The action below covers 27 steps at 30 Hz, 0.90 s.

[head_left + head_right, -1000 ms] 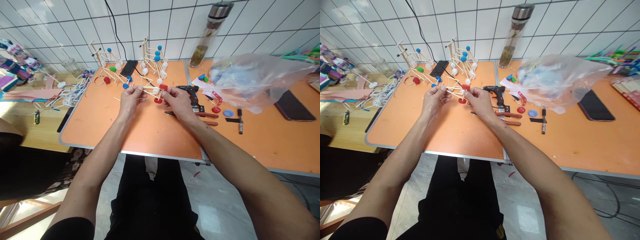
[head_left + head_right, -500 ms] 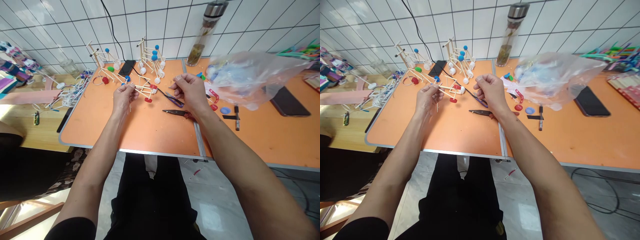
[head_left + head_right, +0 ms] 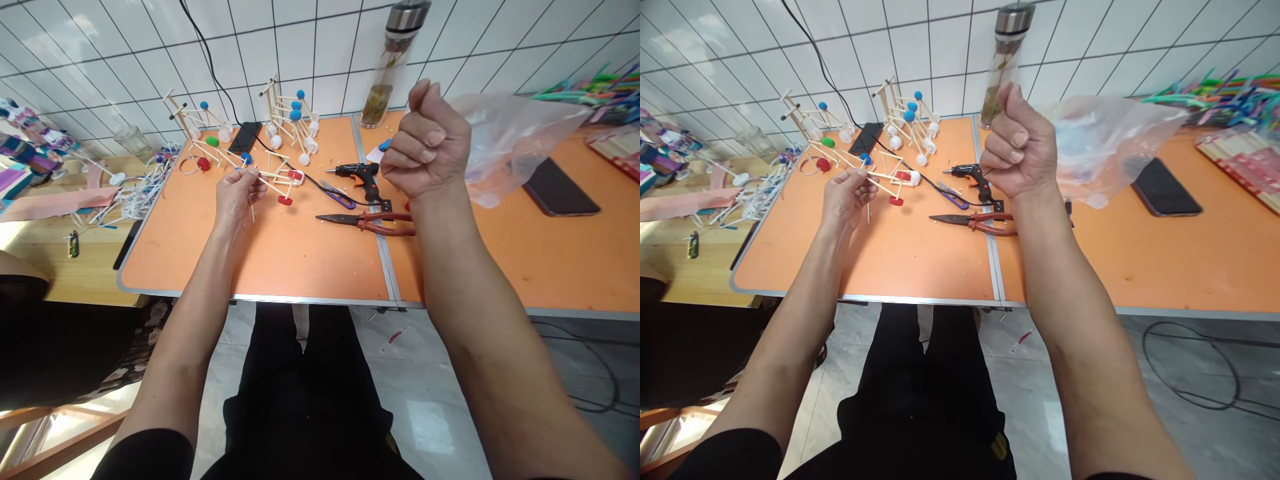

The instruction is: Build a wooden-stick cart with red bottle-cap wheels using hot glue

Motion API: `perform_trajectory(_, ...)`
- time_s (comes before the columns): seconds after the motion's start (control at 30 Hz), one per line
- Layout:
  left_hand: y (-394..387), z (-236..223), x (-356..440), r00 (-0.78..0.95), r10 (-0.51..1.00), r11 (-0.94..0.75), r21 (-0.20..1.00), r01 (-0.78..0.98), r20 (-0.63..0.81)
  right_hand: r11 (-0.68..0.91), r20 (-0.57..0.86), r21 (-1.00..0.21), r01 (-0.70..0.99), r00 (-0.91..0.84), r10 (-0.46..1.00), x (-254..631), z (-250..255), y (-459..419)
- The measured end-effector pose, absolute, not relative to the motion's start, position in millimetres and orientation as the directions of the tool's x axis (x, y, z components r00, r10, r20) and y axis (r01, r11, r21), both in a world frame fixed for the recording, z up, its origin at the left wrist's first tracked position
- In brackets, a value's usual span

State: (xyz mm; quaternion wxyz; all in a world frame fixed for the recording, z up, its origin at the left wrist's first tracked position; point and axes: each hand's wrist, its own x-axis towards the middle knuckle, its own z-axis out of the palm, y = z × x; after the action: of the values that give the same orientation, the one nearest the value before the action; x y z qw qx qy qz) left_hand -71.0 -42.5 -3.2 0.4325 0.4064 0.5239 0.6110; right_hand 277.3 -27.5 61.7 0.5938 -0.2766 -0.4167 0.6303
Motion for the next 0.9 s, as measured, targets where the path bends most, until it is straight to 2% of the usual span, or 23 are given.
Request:
perform_trajectory(0.1,-40,-4,-73,-0.322,0.946,-0.085,0.99,-0.114,0.044,0.085,0.143,-0.896,-0.436,-0.102,0.984,269,59,-31)
perform_trajectory(0.23,-39,-4,-72,-0.345,0.938,-0.084,0.986,-0.147,0.028,0.049,0.107,-0.862,-0.504,-0.087,0.99,256,59,-34)
perform_trajectory(0.4,-45,-2,-62,-0.326,0.945,-0.087,0.983,-0.161,0.03,0.015,0.028,-0.867,-0.499,-0.019,0.999,254,51,-31)
perform_trajectory(0.5,-51,-2,-52,-0.29,0.956,-0.088,0.988,-0.125,0.048,0.056,0.051,-0.863,-0.503,0.025,0.998,259,41,-23)
perform_trajectory(0.57,-54,-2,-45,-0.257,0.965,-0.089,0.988,-0.123,0.054,0.061,0.029,-0.938,-0.34,0.1,0.995,262,34,-17)
perform_trajectory(0.67,-59,-3,-38,-0.213,0.976,-0.077,0.991,-0.11,0.052,0.079,0.062,-0.984,-0.161,0.111,0.992,265,25,-11)
perform_trajectory(0.77,-63,-3,-33,-0.153,0.988,-0.026,0.995,-0.1,0.01,0.11,0.101,-0.985,-0.136,0.071,0.992,265,21,-13)
perform_trajectory(0.9,-66,-4,-28,-0.089,0.995,0.028,0.992,-0.12,-0.039,0.109,0.104,-0.975,-0.196,0.035,0.994,263,20,-18)
